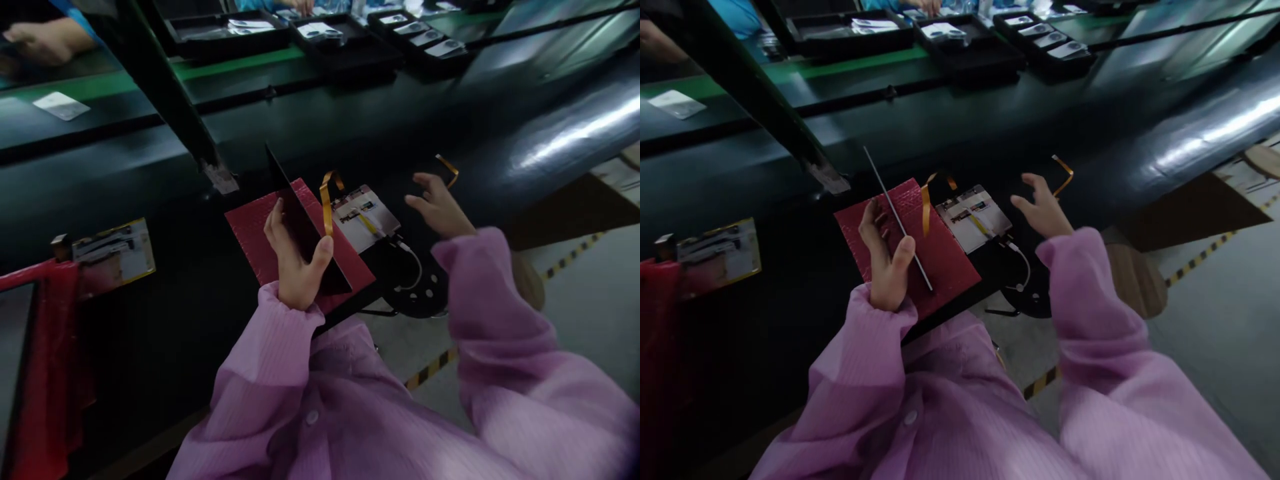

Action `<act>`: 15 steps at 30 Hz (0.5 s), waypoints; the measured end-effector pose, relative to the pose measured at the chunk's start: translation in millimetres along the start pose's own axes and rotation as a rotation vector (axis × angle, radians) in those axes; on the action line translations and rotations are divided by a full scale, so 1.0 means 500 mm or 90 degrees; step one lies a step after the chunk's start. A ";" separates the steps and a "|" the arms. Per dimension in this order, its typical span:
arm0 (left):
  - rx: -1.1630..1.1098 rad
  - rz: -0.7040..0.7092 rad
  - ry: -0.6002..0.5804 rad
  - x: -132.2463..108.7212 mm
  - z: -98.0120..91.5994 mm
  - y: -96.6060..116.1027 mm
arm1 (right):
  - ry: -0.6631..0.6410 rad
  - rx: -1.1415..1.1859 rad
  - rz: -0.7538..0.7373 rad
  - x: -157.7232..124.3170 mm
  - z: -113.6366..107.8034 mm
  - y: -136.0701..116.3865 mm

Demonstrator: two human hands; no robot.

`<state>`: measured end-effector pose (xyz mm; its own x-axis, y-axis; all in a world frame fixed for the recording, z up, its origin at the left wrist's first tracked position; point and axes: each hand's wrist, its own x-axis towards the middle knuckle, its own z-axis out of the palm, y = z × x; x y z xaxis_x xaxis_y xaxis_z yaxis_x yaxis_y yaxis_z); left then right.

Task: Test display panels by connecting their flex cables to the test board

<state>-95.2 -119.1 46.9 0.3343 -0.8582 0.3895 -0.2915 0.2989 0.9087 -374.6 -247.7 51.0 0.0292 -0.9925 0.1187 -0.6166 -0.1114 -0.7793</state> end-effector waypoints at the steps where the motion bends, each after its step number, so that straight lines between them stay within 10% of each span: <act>1: -0.012 -0.002 -0.005 0.000 0.000 -0.002 | -0.026 -0.019 -0.013 0.031 0.009 0.009; 4: -0.043 -0.009 -0.019 -0.001 -0.002 -0.003 | -0.133 0.026 -0.035 0.085 0.056 0.031; 8: -0.024 -0.015 -0.009 -0.004 -0.008 -0.005 | -0.080 0.060 -0.086 0.086 0.103 0.057; 15: -0.015 -0.019 -0.023 -0.011 -0.011 -0.012 | -0.105 0.105 -0.120 0.079 0.098 0.073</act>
<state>-90.2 -113.8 40.0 0.3103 -0.8810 0.3570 -0.2610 0.2821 0.9232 -357.4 -293.2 -3.0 0.2673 -0.9468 0.1795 -0.4520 -0.2876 -0.8444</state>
